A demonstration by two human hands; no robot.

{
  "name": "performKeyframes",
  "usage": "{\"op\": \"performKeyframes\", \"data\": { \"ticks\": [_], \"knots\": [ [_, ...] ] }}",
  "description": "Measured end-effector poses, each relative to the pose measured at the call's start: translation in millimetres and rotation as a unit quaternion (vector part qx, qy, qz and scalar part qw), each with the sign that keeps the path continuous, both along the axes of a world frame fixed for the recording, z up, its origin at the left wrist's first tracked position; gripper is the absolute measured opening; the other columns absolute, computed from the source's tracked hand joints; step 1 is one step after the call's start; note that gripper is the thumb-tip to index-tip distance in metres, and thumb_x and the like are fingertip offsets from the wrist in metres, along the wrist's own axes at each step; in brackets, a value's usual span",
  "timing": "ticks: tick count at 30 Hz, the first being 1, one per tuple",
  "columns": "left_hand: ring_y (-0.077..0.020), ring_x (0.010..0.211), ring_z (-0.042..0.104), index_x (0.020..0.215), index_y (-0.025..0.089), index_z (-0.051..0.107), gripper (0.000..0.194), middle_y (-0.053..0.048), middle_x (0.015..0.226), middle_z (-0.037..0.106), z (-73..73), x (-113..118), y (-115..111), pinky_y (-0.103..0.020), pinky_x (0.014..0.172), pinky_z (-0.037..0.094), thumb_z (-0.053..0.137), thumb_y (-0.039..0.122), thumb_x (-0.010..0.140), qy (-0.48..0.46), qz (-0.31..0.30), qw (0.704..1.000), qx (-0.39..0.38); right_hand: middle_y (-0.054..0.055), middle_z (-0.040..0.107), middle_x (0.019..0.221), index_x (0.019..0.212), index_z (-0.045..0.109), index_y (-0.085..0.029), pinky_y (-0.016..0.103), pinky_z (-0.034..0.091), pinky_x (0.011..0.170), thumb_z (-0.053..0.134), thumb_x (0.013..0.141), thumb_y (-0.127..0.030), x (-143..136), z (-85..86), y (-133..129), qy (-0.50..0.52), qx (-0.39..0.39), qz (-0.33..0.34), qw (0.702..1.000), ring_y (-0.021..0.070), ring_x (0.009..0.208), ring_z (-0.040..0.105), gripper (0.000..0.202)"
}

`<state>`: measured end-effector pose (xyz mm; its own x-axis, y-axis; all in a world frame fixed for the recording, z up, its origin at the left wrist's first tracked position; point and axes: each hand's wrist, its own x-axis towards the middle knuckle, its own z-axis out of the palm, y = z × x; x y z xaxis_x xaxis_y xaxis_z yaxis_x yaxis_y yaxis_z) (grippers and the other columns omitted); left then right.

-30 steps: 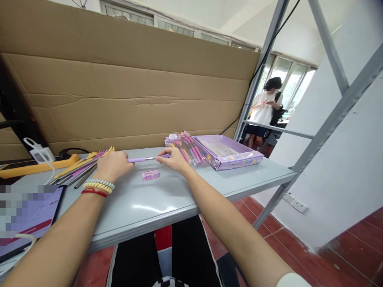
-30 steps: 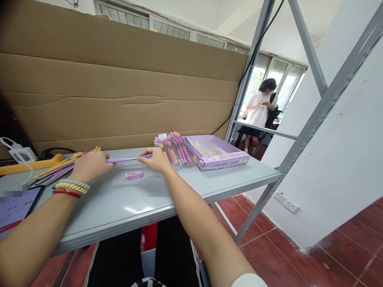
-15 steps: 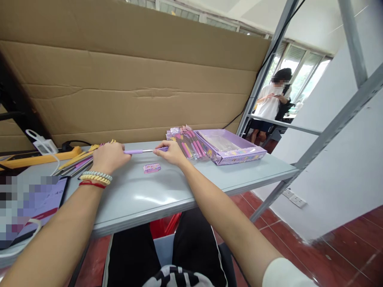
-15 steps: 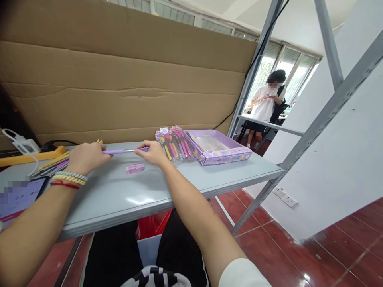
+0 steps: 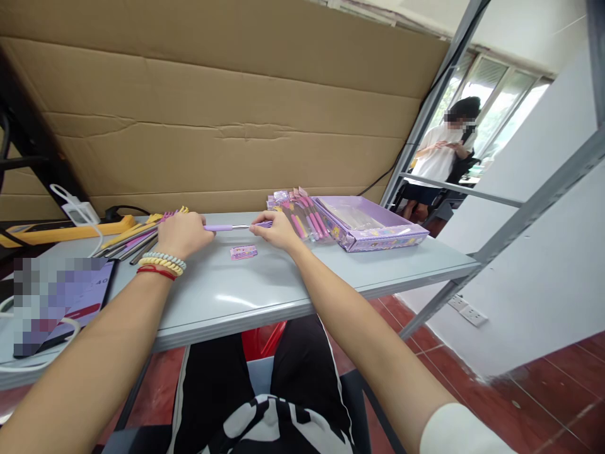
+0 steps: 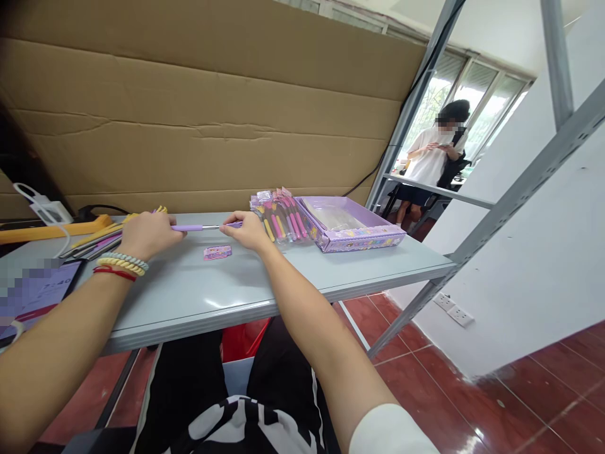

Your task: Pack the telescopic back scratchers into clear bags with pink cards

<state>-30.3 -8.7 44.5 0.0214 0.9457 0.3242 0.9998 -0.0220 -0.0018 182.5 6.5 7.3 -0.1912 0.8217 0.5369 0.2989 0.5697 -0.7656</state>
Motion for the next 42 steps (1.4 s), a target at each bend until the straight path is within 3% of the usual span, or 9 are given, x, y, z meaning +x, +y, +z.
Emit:
{"op": "performKeyframes", "data": {
  "ticks": [4,7,12,16,20,25,32,38,42],
  "knots": [
    [-0.0353,0.087,0.063,0.094,0.020,0.075,0.042,-0.016,0.089,0.071,4.2,3,-1,-0.039,0.071,0.045,0.050,0.037,0.065,0.007,0.007,0.999,0.040,-0.002,0.059,0.056,0.065,0.059,-0.016,0.022,0.037,0.053,0.068,0.064,-0.034,-3,-2.5,2,0.065,-0.052,0.014,0.996,0.0088,0.051,0.048,0.020],
    [-0.0336,0.086,0.064,0.091,0.021,0.075,0.040,-0.014,0.086,0.072,3.2,0,0,-0.037,0.070,0.044,0.050,0.037,0.065,0.014,-0.008,0.999,0.037,-0.002,0.058,0.053,0.064,0.059,-0.016,0.022,0.037,0.052,0.068,0.064,-0.032,-7,-1.8,-2,0.057,-0.069,0.014,0.996,0.0088,0.050,0.048,0.018],
    [-0.0307,0.080,0.064,0.079,0.021,0.073,0.037,-0.012,0.077,0.071,-4.6,-10,2,-0.032,0.062,0.039,0.048,0.047,0.068,0.013,-0.061,0.997,0.048,-0.001,0.061,0.057,0.064,0.061,-0.016,0.022,0.039,0.055,0.069,0.063,-0.027,-11,-1.0,-6,0.026,-0.050,-0.019,0.998,0.0097,0.055,0.052,0.013],
    [-0.0245,0.072,0.062,0.074,0.023,0.072,0.047,-0.006,0.064,0.067,-4.5,-11,-1,-0.029,0.063,0.037,0.047,0.063,0.069,-0.026,-0.142,0.987,0.073,-0.002,0.059,0.054,0.062,0.060,-0.016,0.023,0.039,0.054,0.070,0.063,-0.030,-4,-1.4,-4,0.051,-0.062,-0.007,0.997,0.0097,0.052,0.051,0.017],
    [-0.0196,0.062,0.057,0.070,0.024,0.073,0.051,-0.003,0.055,0.062,2.1,-10,-2,-0.027,0.059,0.034,0.048,0.068,0.069,-0.084,-0.186,0.979,0.025,-0.002,0.059,0.055,0.062,0.059,-0.017,0.024,0.039,0.056,0.070,0.063,-0.033,1,-0.8,-4,0.038,-0.046,-0.012,0.998,0.0106,0.054,0.051,0.020],
    [-0.0148,0.054,0.046,0.057,0.022,0.068,0.051,0.000,0.047,0.048,5.1,-14,0,-0.027,0.053,0.028,0.050,0.069,0.069,-0.143,-0.202,0.968,-0.039,-0.001,0.058,0.061,0.061,0.057,-0.017,0.025,0.038,0.059,0.068,0.065,-0.028,-7,5.2,-13,0.001,0.039,-0.063,0.997,0.0116,0.060,0.050,0.016],
    [-0.0166,0.058,0.052,0.063,0.021,0.070,0.051,-0.002,0.052,0.058,-1.5,-8,-3,-0.027,0.056,0.032,0.049,0.067,0.070,-0.140,-0.173,0.974,0.034,-0.001,0.059,0.058,0.059,0.058,-0.018,0.025,0.037,0.056,0.066,0.065,-0.031,-8,5.9,-17,0.013,0.071,-0.087,0.994,0.0119,0.057,0.049,0.016],
    [-0.0186,0.064,0.060,0.077,0.020,0.073,0.040,-0.004,0.065,0.069,-8.8,-4,-4,-0.027,0.060,0.038,0.051,0.054,0.073,-0.121,-0.213,0.967,0.075,-0.002,0.056,0.055,0.055,0.056,-0.018,0.025,0.038,0.057,0.061,0.065,-0.031,1,-1.4,-4,0.039,0.036,-0.081,0.995,0.0116,0.056,0.049,0.017],
    [-0.0182,0.065,0.062,0.093,0.019,0.075,0.041,-0.005,0.072,0.073,-12.5,1,-5,-0.026,0.063,0.043,0.051,0.047,0.075,-0.142,-0.274,0.949,0.069,-0.004,0.050,0.048,0.053,0.050,-0.019,0.024,0.037,0.052,0.057,0.065,-0.034,8,-1.7,1,0.073,-0.017,-0.116,0.990,0.0107,0.049,0.048,0.020]
  ]
}}
